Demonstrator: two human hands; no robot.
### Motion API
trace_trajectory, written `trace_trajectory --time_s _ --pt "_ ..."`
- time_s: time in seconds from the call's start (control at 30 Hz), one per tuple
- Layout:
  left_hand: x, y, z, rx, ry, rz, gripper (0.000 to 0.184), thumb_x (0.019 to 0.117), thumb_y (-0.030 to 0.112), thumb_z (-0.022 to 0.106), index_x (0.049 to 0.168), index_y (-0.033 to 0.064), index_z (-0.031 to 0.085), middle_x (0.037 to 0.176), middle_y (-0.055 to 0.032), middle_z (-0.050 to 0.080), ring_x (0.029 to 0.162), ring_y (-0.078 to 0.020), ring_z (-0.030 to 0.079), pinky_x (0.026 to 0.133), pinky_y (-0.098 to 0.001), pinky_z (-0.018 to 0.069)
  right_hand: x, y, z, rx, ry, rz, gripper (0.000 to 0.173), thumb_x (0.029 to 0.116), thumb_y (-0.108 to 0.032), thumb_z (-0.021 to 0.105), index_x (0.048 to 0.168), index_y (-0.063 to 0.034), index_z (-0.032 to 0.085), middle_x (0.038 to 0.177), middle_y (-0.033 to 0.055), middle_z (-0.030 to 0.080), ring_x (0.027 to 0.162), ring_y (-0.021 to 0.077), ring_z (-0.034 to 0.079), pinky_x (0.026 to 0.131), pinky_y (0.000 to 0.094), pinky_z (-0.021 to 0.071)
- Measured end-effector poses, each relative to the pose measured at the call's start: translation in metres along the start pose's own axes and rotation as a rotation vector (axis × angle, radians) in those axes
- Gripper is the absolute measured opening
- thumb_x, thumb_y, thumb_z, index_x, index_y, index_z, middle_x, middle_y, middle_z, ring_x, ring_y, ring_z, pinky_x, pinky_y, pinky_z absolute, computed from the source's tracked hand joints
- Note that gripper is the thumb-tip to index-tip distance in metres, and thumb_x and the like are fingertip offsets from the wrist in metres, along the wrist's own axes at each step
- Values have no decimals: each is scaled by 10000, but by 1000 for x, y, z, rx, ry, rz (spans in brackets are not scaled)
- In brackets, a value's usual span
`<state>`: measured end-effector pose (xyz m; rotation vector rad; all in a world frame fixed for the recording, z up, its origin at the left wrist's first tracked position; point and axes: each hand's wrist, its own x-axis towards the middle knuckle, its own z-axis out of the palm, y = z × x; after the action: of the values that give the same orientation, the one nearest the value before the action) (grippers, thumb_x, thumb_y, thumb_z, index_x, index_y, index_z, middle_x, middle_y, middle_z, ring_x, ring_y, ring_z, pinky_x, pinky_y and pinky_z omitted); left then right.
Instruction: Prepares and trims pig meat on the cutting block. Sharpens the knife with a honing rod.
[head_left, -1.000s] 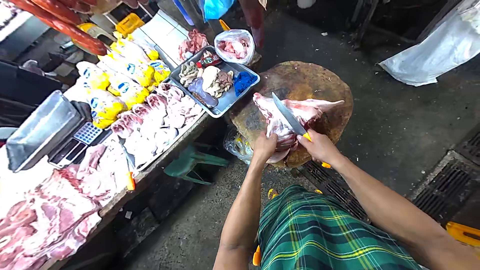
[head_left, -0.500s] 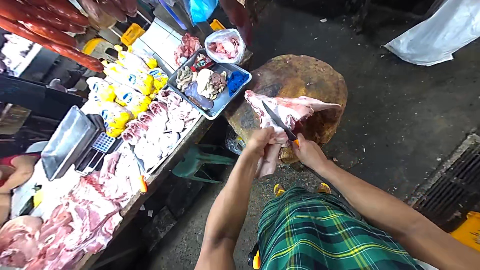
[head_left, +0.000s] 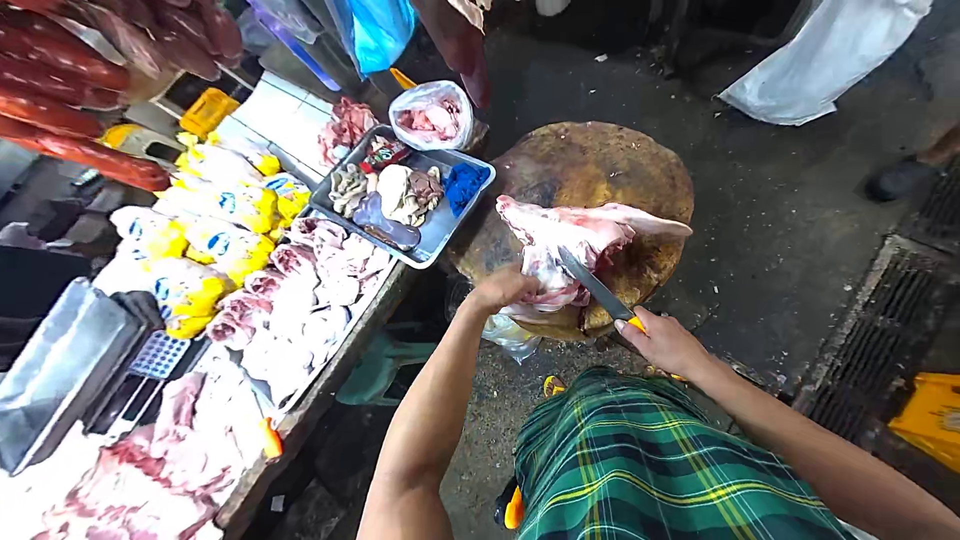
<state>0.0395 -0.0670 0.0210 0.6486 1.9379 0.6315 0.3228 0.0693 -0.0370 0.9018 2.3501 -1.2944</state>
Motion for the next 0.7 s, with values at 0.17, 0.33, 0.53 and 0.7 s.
trace_trajectory --time_s 0.17,0.33,0.53,0.7 --pt "-3 -5 4 90 -22 158 239 978 183 598 1128 18 686 945 -117 752 836 -200 734 793 -443 611 20 -58 14 54 48 165 545 1070 -574 424 1185 -75 608 799 138 641 608 257 650 603 458 578" --pt "10 -19 -9 125 -14 232 291 961 219 626 1135 -13 655 927 -148 717 844 -254 708 795 -503 592 49 -85 50 -159 424 113 498 1075 -529 435 1188 -75 605 873 180 697 843 399 717 727 612 576" --pt "25 -59 -57 -124 -107 234 266 921 66 563 1159 38 680 793 -49 659 651 -121 610 602 -325 532 -15 -2 114 -313 423 214 604 1079 -566 334 1197 -46 617 876 194 714 851 416 728 739 599 574" --pt "13 -54 -42 -93 -119 178 291 981 124 560 1241 32 651 848 -82 671 707 -148 629 651 -354 546 -36 -55 99 -175 477 194 564 1077 -553 364 1129 -56 625 784 155 673 770 365 705 690 562 560"
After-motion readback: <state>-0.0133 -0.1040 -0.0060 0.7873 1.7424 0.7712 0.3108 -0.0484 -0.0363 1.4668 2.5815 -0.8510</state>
